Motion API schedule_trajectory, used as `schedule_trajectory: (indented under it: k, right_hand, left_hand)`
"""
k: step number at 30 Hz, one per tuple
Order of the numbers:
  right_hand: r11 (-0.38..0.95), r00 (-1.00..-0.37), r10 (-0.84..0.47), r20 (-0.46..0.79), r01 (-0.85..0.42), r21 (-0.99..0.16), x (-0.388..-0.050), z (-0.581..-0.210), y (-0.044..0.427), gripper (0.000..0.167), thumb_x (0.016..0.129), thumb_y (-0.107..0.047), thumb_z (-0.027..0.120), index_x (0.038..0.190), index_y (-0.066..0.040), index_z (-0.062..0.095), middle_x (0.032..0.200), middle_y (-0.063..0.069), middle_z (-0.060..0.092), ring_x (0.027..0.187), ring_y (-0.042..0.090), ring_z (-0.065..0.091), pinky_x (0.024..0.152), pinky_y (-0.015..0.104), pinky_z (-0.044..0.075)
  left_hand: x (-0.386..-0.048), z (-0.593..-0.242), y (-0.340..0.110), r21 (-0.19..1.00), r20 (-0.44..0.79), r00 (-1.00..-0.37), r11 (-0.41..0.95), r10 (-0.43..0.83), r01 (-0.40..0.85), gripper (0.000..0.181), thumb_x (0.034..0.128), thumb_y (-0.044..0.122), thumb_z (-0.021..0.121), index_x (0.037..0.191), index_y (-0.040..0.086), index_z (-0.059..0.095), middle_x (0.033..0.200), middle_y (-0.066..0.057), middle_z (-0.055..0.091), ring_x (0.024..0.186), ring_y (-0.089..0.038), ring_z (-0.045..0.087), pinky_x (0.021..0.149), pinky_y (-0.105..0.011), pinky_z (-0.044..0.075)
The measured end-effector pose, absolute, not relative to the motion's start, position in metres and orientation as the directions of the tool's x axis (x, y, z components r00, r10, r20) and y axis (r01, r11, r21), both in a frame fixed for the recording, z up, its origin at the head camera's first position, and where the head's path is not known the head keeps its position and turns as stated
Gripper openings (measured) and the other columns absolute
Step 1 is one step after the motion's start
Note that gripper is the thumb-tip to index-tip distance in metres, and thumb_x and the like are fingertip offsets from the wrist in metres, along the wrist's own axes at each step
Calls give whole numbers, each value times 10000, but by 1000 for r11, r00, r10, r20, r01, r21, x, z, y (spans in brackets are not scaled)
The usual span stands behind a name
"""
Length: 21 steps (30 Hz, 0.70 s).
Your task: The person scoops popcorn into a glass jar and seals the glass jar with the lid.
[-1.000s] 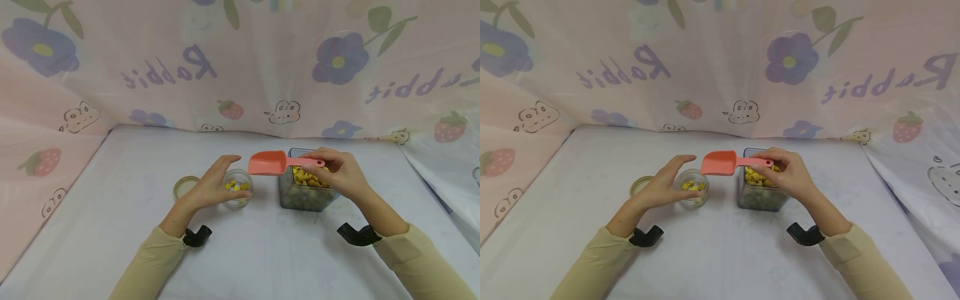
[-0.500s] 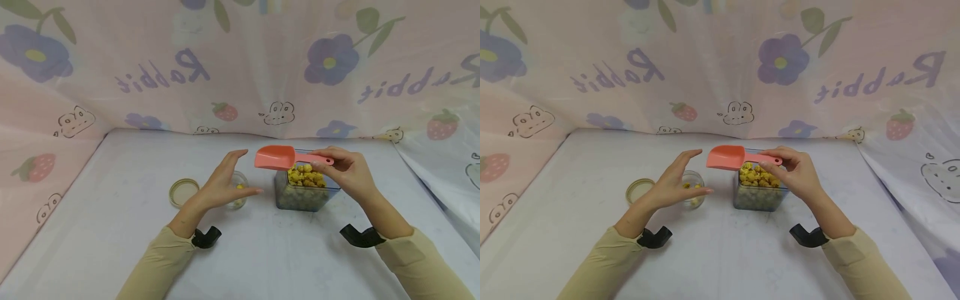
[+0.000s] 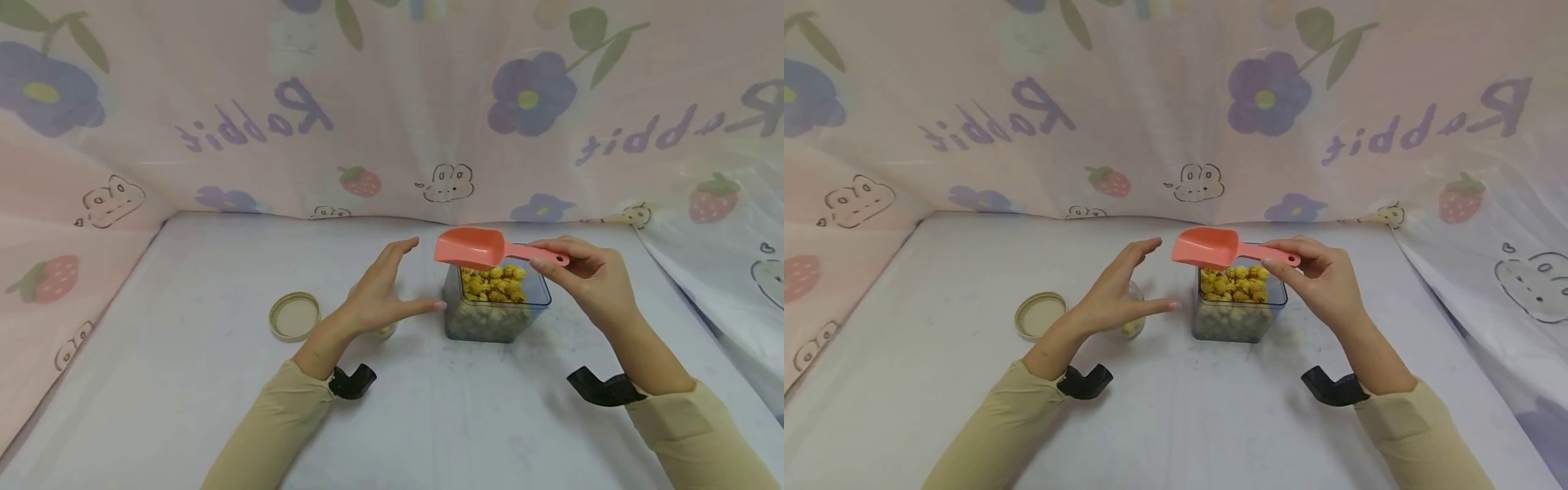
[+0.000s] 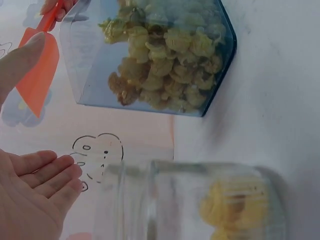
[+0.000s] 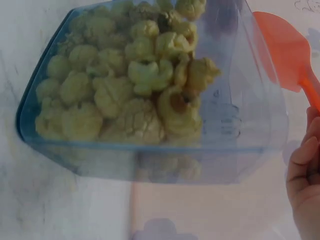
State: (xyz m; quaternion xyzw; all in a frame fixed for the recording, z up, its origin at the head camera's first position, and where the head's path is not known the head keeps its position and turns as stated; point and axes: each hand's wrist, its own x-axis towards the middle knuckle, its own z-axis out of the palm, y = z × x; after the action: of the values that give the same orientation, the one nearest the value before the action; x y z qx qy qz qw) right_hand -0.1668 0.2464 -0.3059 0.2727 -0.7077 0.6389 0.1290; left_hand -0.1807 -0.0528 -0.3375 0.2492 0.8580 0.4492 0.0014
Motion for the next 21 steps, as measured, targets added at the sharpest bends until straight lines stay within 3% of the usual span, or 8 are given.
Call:
schedule_trajectory:
  k: [11,21]
  right_hand:
    - [68,-849,-140,509,-521,-851,-161,-305,258,233,816,180,614,1033,120,676,831,-12,650,690,80,521,584,123,459]
    - [77,-864,-101,493,-501,-862,-156,-308,267,243,820,180,607,1041,108,680,841,-11,651,706,84,513,589,122,466]
  left_hand:
    - [-185,-339,-36,816,191,-868,418,458,400,1018,723,376,838,1510,115,247,1515,-29,331,1388,-198,332,1136,-424,318]
    - [-192,-340,-20,824,166,-859,409,485,391,1086,695,426,845,1529,153,205,1537,-10,295,1402,-202,324,1126,-427,335]
